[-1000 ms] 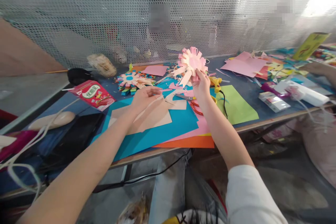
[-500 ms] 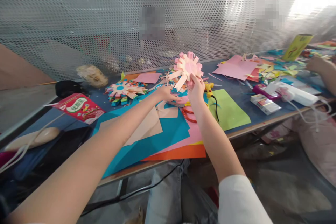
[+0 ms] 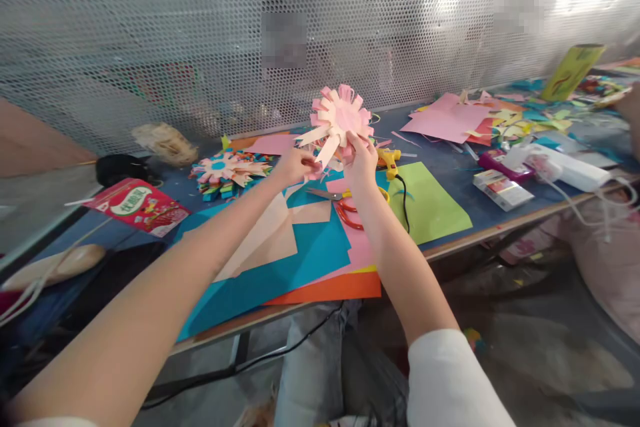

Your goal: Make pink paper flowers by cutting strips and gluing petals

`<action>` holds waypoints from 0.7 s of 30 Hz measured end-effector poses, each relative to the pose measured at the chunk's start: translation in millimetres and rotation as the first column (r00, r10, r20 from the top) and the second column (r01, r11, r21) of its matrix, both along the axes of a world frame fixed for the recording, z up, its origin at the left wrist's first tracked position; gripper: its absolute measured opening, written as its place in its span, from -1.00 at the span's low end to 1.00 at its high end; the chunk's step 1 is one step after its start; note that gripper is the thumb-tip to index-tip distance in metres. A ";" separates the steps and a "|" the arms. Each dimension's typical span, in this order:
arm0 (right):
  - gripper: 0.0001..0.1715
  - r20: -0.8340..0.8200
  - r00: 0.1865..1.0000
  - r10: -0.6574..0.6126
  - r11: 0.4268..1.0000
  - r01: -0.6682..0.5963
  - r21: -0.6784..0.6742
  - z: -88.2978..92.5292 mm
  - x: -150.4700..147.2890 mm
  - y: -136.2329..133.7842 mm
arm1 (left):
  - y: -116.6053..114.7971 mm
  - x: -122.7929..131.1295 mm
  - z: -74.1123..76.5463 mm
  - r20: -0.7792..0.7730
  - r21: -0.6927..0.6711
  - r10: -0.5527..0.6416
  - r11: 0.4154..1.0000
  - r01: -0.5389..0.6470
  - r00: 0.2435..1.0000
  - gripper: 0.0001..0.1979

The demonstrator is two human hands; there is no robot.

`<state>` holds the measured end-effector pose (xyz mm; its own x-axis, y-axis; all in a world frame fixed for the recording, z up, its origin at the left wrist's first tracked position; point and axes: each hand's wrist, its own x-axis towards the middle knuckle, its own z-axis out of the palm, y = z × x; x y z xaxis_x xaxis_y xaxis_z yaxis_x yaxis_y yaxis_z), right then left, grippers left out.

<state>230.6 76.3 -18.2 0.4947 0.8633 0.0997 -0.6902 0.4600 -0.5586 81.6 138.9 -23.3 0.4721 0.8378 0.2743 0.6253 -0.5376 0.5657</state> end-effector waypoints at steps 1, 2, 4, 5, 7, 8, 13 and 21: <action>-0.85 -0.007 1.000 0.000 1.000 0.000 0.008 1.8 -1.5 -2.4 | 6.4 -2.8 9.3 0.081 -0.020 0.032 0.999 -0.030 0.996 -0.88; -0.85 -0.016 1.000 -0.004 1.000 0.004 0.017 3.9 -2.8 -4.8 | 13.6 -5.2 21.1 0.122 -0.006 0.051 0.999 -0.051 0.991 -0.88; -0.84 -0.045 0.999 -0.024 0.999 0.025 0.023 8.4 -4.7 -9.1 | 30.0 -7.2 50.1 0.196 0.029 0.071 0.996 -0.079 0.978 -0.86; -0.84 -0.064 0.997 -0.037 0.999 0.039 0.017 10.8 -5.4 -10.9 | 39.0 -6.2 65.5 0.300 0.031 0.051 0.998 -0.063 0.953 -0.85; -0.83 -0.094 0.993 -0.066 0.998 0.067 0.002 14.9 -6.3 -13.7 | 58.4 0.5 92.7 0.487 0.097 -0.007 0.994 -0.046 0.874 -0.86; -0.83 -0.102 0.992 -0.075 0.997 0.075 0.000 16.5 -6.6 -14.7 | 68.1 6.5 102.4 0.547 0.149 -0.030 0.987 -0.062 0.837 -0.87; -0.79 -0.078 0.994 -0.078 0.995 0.083 0.053 18.0 -6.4 -15.6 | 96.4 49.9 91.5 0.388 0.323 0.115 0.913 -0.251 0.914 -0.69; -0.83 -0.048 0.994 -0.094 0.995 0.095 0.027 19.7 -6.0 -16.6 | 64.4 25.1 39.9 -0.290 0.335 0.161 0.941 -0.057 0.943 -0.36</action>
